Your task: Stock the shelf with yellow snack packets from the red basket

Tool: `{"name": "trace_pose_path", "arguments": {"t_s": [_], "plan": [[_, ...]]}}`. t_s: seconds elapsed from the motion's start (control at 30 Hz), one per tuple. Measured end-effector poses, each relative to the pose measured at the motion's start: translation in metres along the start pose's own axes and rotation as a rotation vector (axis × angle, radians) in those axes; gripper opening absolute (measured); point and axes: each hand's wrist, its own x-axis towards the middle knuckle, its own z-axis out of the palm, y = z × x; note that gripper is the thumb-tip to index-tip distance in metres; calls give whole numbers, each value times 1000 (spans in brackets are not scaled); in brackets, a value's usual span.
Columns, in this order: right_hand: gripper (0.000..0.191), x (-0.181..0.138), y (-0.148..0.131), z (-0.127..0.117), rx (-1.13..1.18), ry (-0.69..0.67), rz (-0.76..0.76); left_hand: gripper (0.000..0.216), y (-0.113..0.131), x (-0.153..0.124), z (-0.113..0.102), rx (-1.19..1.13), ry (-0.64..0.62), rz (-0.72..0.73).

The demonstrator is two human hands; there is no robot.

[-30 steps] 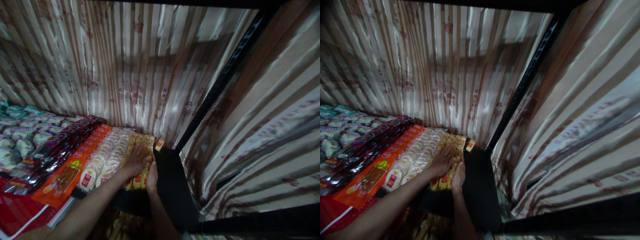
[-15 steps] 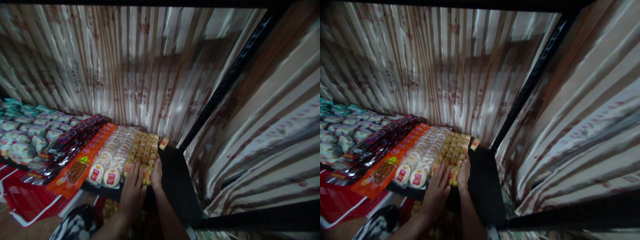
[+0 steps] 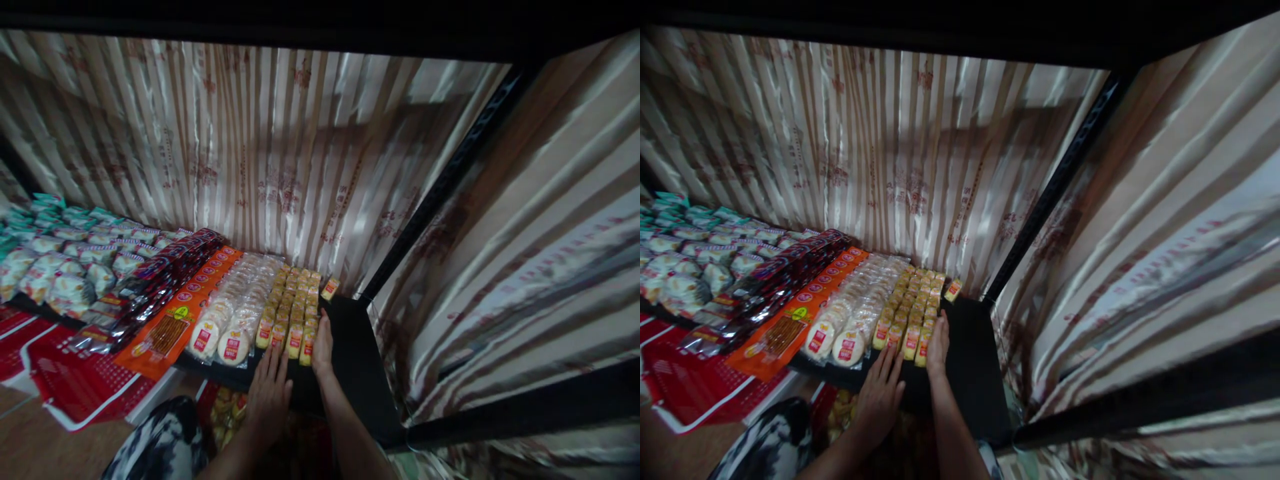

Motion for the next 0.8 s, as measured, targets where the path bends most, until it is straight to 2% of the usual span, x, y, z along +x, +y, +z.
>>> {"name": "trace_pose_path", "arguments": {"t_s": [0.13,0.23,0.4,0.8], "plan": [[71,-4,-6,0,-145,74,3,51,1,0,-2,-29,-4,8],[74,-3,-9,4,-198,36,-38,48,2,1,1,-33,5,29],[72,-3,-10,11,-194,19,-81,49,2,4,3,-15,25,19],[66,-3,-9,11,-209,11,-58,42,10,8,5,-54,50,54]]}}
